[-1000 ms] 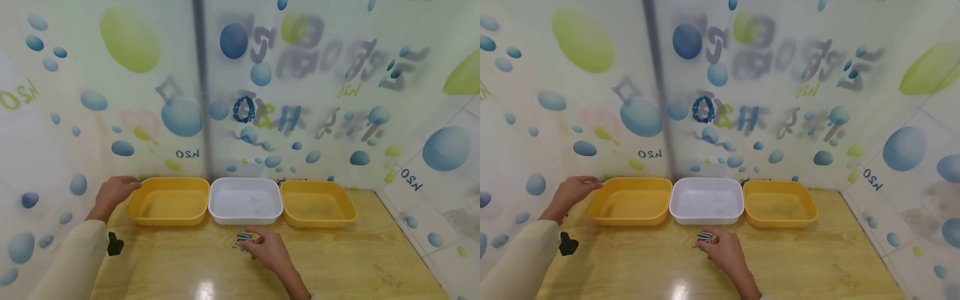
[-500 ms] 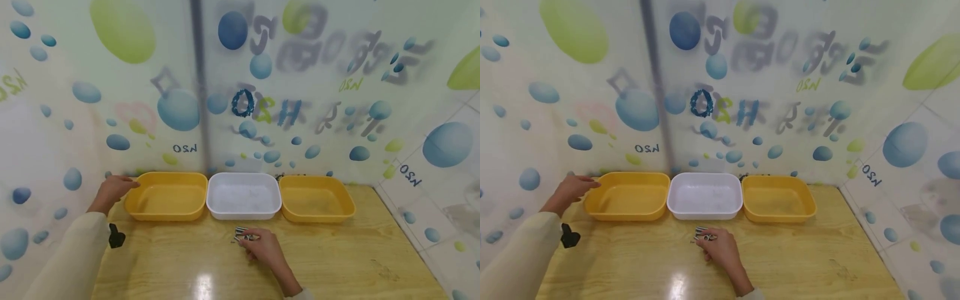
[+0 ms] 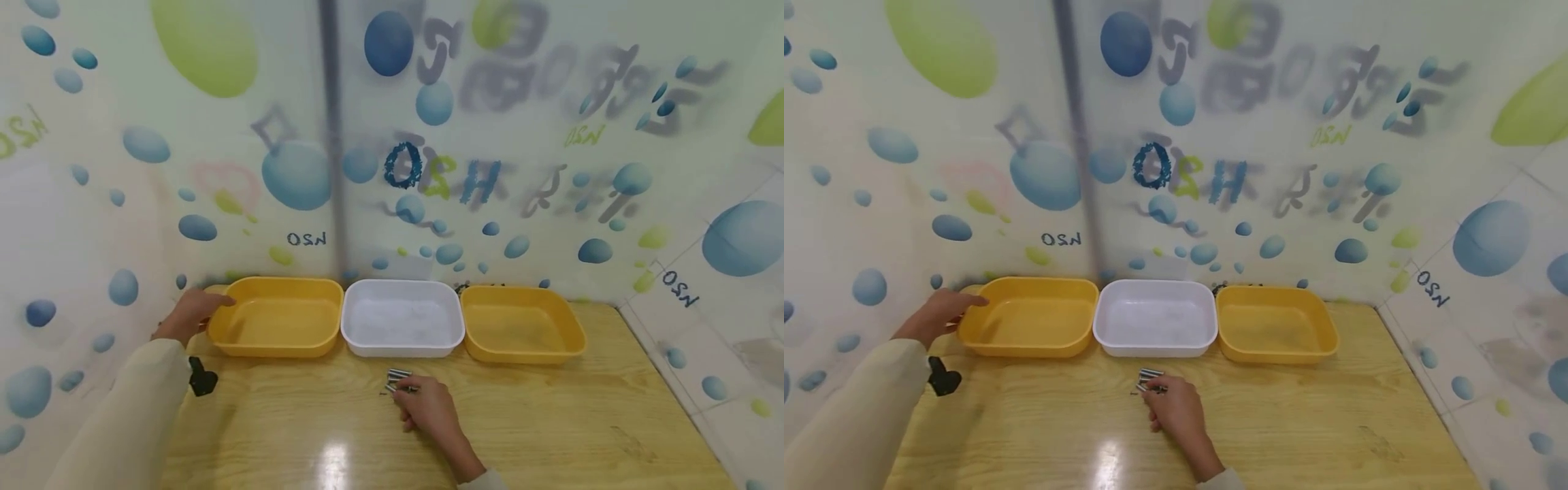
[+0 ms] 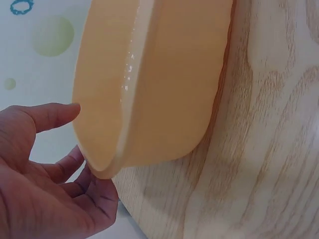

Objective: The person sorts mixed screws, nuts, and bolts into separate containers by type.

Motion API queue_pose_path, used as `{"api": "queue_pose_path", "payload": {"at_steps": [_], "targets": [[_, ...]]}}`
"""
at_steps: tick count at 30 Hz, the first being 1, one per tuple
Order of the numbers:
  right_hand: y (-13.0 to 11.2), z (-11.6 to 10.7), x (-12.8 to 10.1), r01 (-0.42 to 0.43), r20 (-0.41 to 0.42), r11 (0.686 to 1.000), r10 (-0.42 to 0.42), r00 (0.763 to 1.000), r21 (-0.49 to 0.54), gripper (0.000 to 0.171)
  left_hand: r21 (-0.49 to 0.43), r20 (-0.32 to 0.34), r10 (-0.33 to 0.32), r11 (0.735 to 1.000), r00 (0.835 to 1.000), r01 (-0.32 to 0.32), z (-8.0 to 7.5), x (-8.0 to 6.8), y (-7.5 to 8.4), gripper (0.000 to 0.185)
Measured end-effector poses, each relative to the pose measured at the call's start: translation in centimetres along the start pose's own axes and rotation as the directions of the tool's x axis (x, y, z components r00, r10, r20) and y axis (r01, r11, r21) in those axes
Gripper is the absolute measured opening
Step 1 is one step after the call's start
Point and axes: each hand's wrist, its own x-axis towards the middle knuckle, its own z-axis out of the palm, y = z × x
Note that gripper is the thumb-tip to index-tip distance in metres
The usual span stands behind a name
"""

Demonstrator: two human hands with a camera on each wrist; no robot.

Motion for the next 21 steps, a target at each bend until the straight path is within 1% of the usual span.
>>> {"api": "queue_pose_path", "payload": {"at_steps": [3,7,10,14,17,21], "targets": [[-0.1,0.1,0.0,0.007,-0.009,0.999,-0.007,1.000,-0.037,0.013,0.003,-0.004,-0.014,1.000,1.000,0.014,0.2,-0.1,0.2,0.060],[-0.4,0.6,0.0,0.024,-0.011,0.993,-0.025,1.000,-0.112,0.007,0.011,-0.018,-0.037,0.999,0.999,0.037,0.1,0.4,-0.2,0.055],[-0.6,1.0,0.0,0.016,0.001,0.989,-0.016,1.000,-0.147,0.003,-0.032,-0.024,-0.064,0.998,0.998,0.063,0.2,0.9,-0.6,0.056],[-0.8,1.3,-0.1,-0.018,0.016,0.990,0.021,1.000,-0.138,0.004,-0.113,-0.024,-0.096,0.989,0.995,0.093,0.1,1.5,-1.2,0.054],[-1.0,1.4,0.0,-0.027,0.018,0.992,0.030,0.999,-0.126,0.006,-0.121,-0.026,-0.106,0.987,0.994,0.102,0.1,1.9,-1.5,0.048],[-1.0,1.4,0.0,-0.023,0.014,0.992,0.025,1.000,-0.126,0.007,-0.108,-0.032,-0.108,0.989,0.994,0.103,0.3,2.2,-1.4,0.044]]}}
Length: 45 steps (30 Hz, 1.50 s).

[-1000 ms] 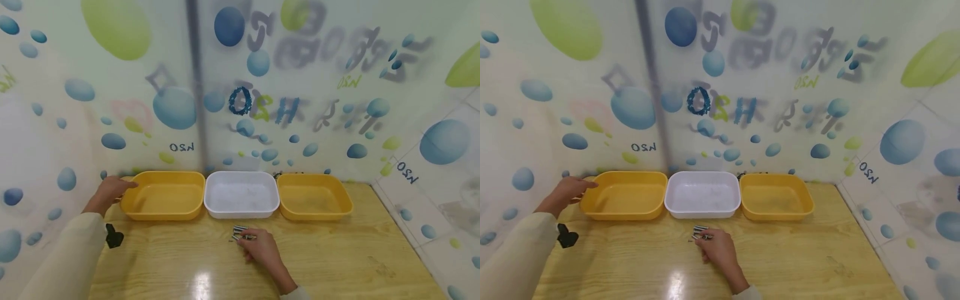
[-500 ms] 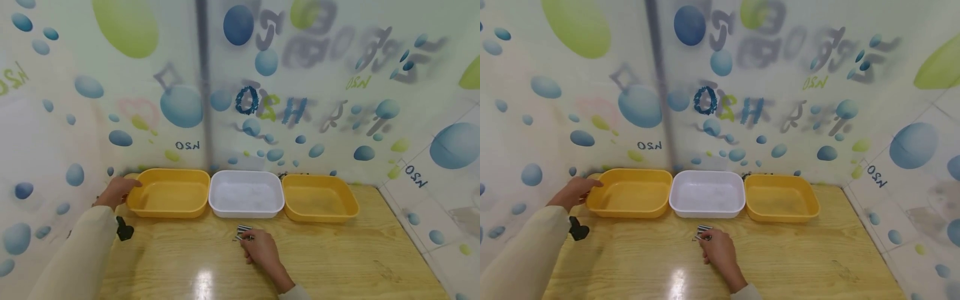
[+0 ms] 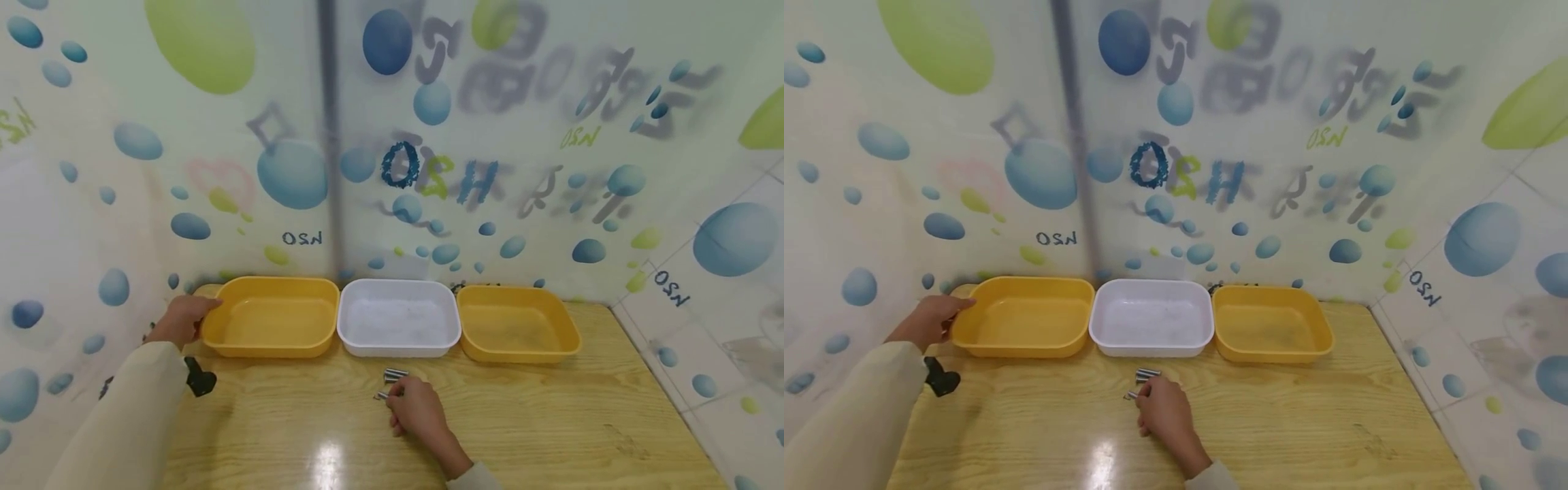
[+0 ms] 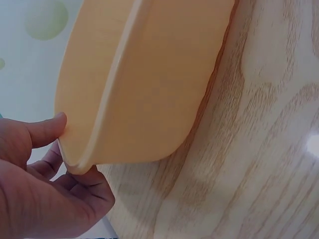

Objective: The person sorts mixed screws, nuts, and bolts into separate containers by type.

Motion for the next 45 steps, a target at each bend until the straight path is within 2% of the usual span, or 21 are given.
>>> {"api": "queue_pose_path", "payload": {"at_steps": [7,15,21,25,29,34,39,42,45], "targets": [[-0.2,-0.6,-0.2,0.006,0.029,0.999,-0.008,1.000,0.040,0.006,-0.012,-0.030,-0.016,1.000,0.999,0.016,0.2,0.0,0.3,0.046],[-2.0,-2.5,0.4,0.043,0.042,0.990,-0.049,0.998,0.134,0.011,-0.042,-0.021,-0.023,0.999,1.000,0.022,0.0,0.5,0.1,0.045],[-3.9,-3.7,1.9,0.015,0.110,0.958,-0.049,0.993,0.286,0.021,-0.056,-0.027,-0.021,0.998,0.999,0.019,-0.1,0.5,-0.1,0.043],[-5.2,-4.0,2.6,-0.015,0.150,0.915,-0.051,0.987,0.404,0.026,-0.056,-0.032,-0.010,0.998,0.999,0.008,0.0,0.4,-0.1,0.045],[-6.6,-3.8,3.1,-0.033,0.202,0.866,-0.079,0.976,0.500,0.029,-0.056,-0.036,-0.006,0.998,0.999,0.004,0.2,0.3,-0.1,0.046],[-8.5,-3.1,3.8,-0.031,0.219,0.826,-0.113,0.969,0.563,0.028,-0.064,-0.032,-0.004,0.998,0.999,0.002,0.3,0.5,0.3,0.045],[-10.2,-2.0,4.8,-0.014,0.225,0.806,-0.149,0.963,0.592,0.023,-0.063,-0.026,0.001,0.998,1.000,-0.003,0.3,0.3,0.4,0.041],[-11.0,-1.1,5.5,-0.015,0.232,0.807,-0.152,0.961,0.591,0.017,-0.064,-0.037,-0.003,0.998,0.999,0.001,0.3,0.0,0.0,0.038],[-11.7,-0.1,6.2,-0.017,0.228,0.812,-0.143,0.963,0.583,0.020,-0.066,-0.046,0.001,0.998,0.999,-0.004,0.3,-0.2,-0.1,0.040]]}}
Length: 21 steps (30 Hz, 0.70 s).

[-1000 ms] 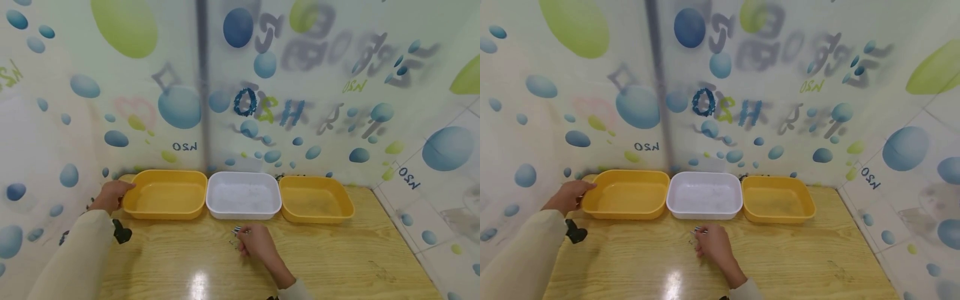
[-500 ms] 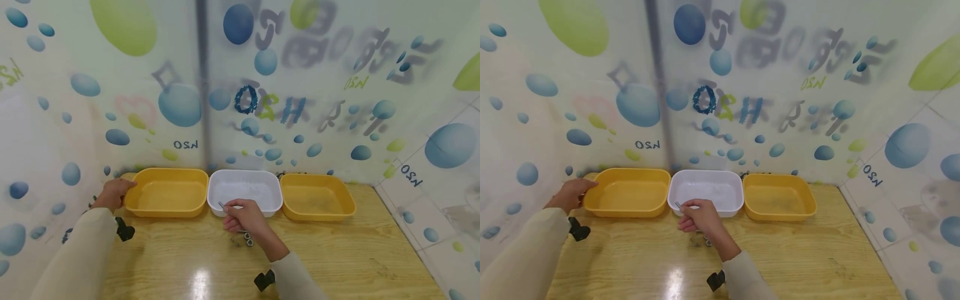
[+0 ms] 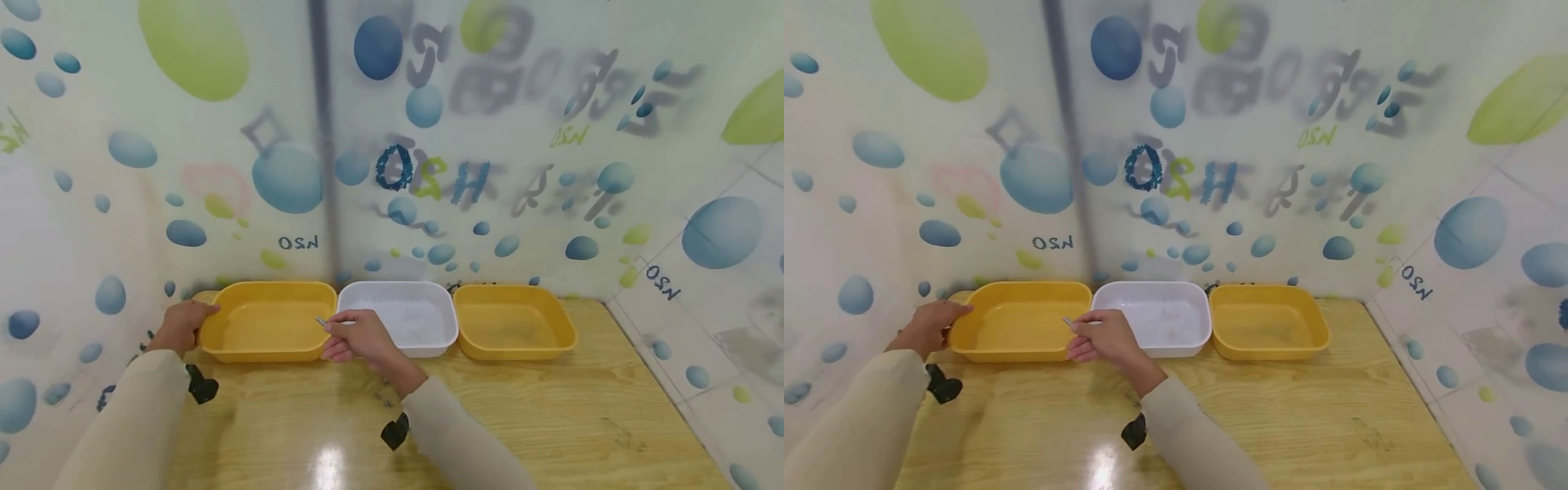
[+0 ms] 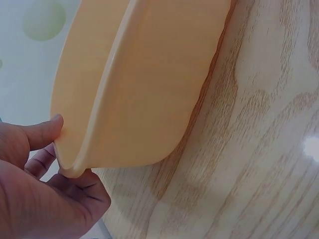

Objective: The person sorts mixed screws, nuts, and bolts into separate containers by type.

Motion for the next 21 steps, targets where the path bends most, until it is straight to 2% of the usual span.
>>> {"api": "queue_pose_path", "payload": {"at_steps": [4,12,16,21], "targets": [[0.2,1.2,1.4,-0.015,-0.019,1.000,0.015,1.000,-0.010,0.025,-0.010,-0.006,0.007,1.000,1.000,-0.007,0.1,0.1,-0.4,0.047],[0.2,2.9,3.4,-0.038,-0.105,0.999,0.037,0.994,-0.007,0.013,-0.011,-0.026,0.007,1.000,1.000,-0.007,0.5,0.3,-0.4,0.052],[-0.3,3.2,3.7,-0.040,-0.123,0.999,0.040,0.992,-0.001,0.020,-0.006,-0.026,0.006,1.000,1.000,-0.006,0.5,0.3,-0.4,0.052],[-1.3,2.8,3.2,-0.045,-0.128,0.999,0.043,0.991,-0.011,0.018,-0.015,-0.032,0.017,1.000,0.999,-0.018,0.3,0.0,-0.4,0.046]]}}
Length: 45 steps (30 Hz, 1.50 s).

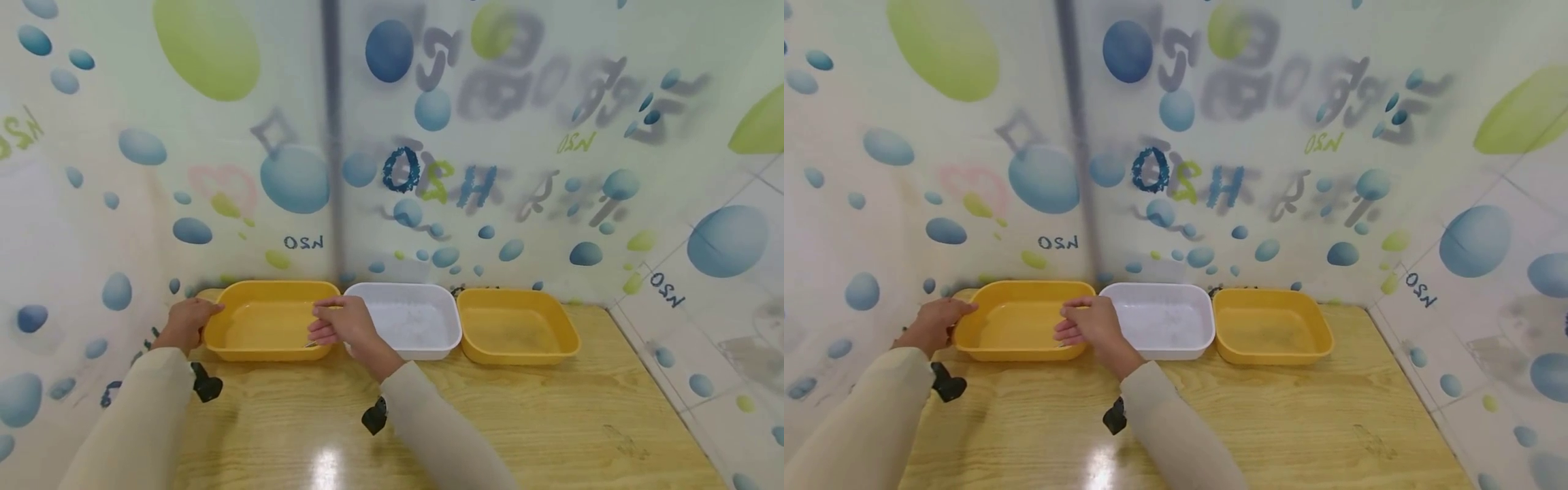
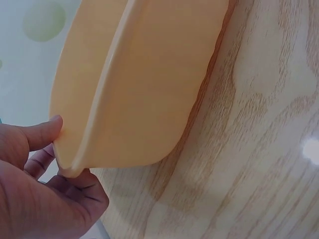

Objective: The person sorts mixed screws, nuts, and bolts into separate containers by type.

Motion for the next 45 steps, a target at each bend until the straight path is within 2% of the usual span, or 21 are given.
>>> {"api": "queue_pose_path", "payload": {"at_steps": [11,20,25,33,45], "targets": [[-0.3,-2.0,-1.0,-0.016,0.023,1.000,0.016,1.000,-0.003,0.015,-0.008,0.000,0.002,1.000,1.000,-0.002,0.0,-0.1,0.2,0.050],[0.4,-3.8,-3.3,0.016,0.030,0.999,-0.015,0.999,-0.047,0.018,-0.006,0.000,0.006,1.000,1.000,-0.006,0.1,0.3,0.1,0.052],[1.3,-5.4,-4.7,0.034,0.016,0.998,-0.033,0.999,-0.044,0.018,-0.010,0.003,0.015,1.000,1.000,-0.015,0.1,0.7,0.0,0.052],[3.1,-7.5,-6.7,-0.016,0.015,0.998,0.017,1.000,-0.063,0.024,0.012,0.007,-0.004,1.000,1.000,0.004,0.0,0.4,-0.1,0.050],[6.5,-9.4,-7.6,-0.057,0.002,0.994,0.057,0.998,-0.096,0.029,-0.006,0.006,-0.022,1.000,1.000,0.022,0.1,0.4,0.0,0.053]]}}
